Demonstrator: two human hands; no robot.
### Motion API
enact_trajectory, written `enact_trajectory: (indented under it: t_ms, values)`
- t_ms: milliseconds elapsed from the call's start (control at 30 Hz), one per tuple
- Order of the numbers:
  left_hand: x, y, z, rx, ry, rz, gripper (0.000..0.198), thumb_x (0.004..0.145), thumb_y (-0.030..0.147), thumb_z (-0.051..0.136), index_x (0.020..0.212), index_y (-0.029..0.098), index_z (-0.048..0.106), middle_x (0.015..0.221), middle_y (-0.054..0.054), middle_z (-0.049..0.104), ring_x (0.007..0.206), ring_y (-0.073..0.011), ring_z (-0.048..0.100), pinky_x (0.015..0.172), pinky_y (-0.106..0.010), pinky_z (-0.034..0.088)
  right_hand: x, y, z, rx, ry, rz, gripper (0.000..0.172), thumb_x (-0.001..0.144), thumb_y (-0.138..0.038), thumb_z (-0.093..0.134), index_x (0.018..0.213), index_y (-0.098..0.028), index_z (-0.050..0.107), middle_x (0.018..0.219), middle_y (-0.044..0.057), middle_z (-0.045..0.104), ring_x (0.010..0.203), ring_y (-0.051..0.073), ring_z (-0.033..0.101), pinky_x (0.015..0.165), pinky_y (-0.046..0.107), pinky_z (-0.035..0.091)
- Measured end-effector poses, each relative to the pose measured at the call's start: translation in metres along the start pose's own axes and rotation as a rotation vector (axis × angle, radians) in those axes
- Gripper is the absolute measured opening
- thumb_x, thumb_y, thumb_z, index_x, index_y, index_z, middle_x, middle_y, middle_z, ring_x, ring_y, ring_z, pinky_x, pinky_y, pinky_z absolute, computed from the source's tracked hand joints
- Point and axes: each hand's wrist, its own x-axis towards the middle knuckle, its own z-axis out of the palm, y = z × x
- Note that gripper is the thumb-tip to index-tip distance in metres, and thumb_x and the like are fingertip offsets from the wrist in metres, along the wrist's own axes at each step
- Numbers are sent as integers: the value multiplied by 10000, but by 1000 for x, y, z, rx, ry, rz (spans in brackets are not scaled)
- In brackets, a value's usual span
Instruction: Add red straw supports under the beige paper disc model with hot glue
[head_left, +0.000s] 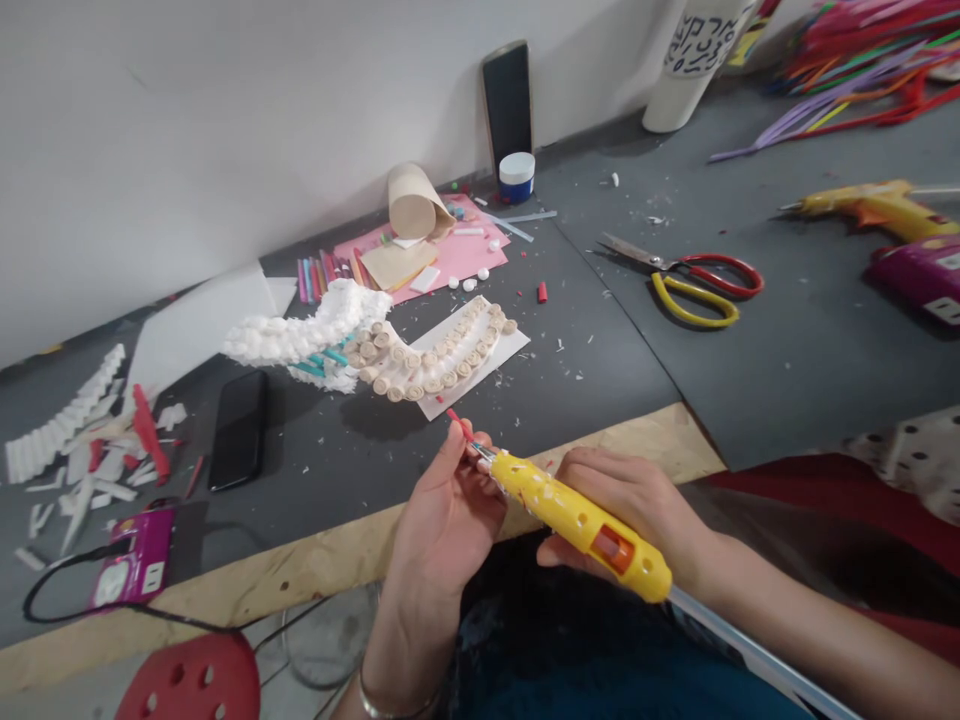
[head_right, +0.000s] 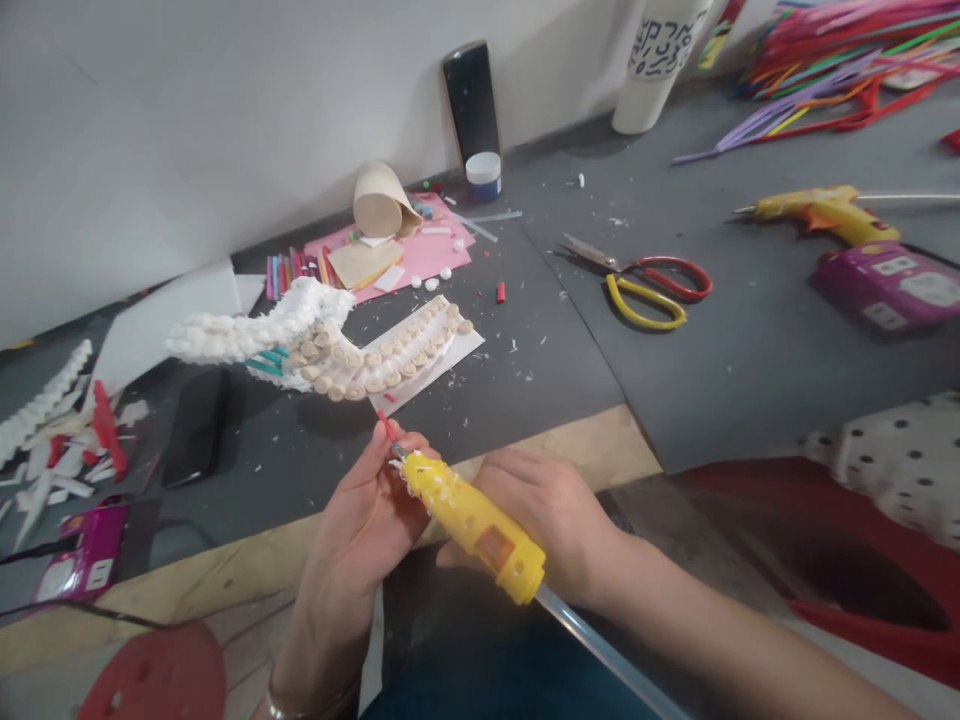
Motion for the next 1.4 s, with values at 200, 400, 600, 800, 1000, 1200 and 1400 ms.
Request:
enact_trajectory:
  t_ms: [200,400,600,800,1000,1200,1400]
  values:
    - [3,0,-5,4,-12,8,116,855,203,730,781,166,648,706,29,548,614,-78,526,617,-212,491,-6,3,6,36,27,58,377,905,-504,641,727,-185,548,637,-3,519,593,131,487,551,275,384]
    - [2,-1,-5,10,8,18,136,899,221,677,778,164,655,707,16,553,599,-86,510,573,-210,459,-6,2,6,28,38,47,388,915,-510,626,718,-187,540,630,-8,508,587,128,479,542,273,375]
    - [1,-1,-3,13,37,27,187,950,223,598,785,161,661,717,7,551,604,-90,508,602,-221,473,-4,2,2,-2,-3,35,363,905,-474,655,722,-180,543,630,-5,517,585,128,495,542,266,388]
    - [6,0,-8,33,-63,55,117,900,219,673,803,158,648,682,33,505,558,-70,460,518,-186,406,-5,3,-2,-25,-53,40,334,929,-469,619,760,-190,543,670,15,542,616,146,504,549,278,384]
    - [12,12,-26,197,-149,385,250,683,228,872,792,155,660,674,56,495,551,-52,430,485,-173,355,9,39,-38,-325,-8,151,359,913,-528,605,773,-229,466,716,28,495,631,175,473,547,312,333]
    - [24,27,-48,605,-5,879,194,707,291,845,747,170,699,764,10,651,623,-61,489,610,-190,397,37,126,-70,-636,59,239,448,809,-612,692,745,-234,460,757,56,492,641,178,471,579,343,339]
    - [40,33,-60,941,130,1105,205,762,374,781,854,194,746,870,-28,722,830,-159,630,808,-270,460,55,165,-81,-742,-53,261,390,806,-514,726,839,-134,643,809,97,597,678,182,579,590,322,409]
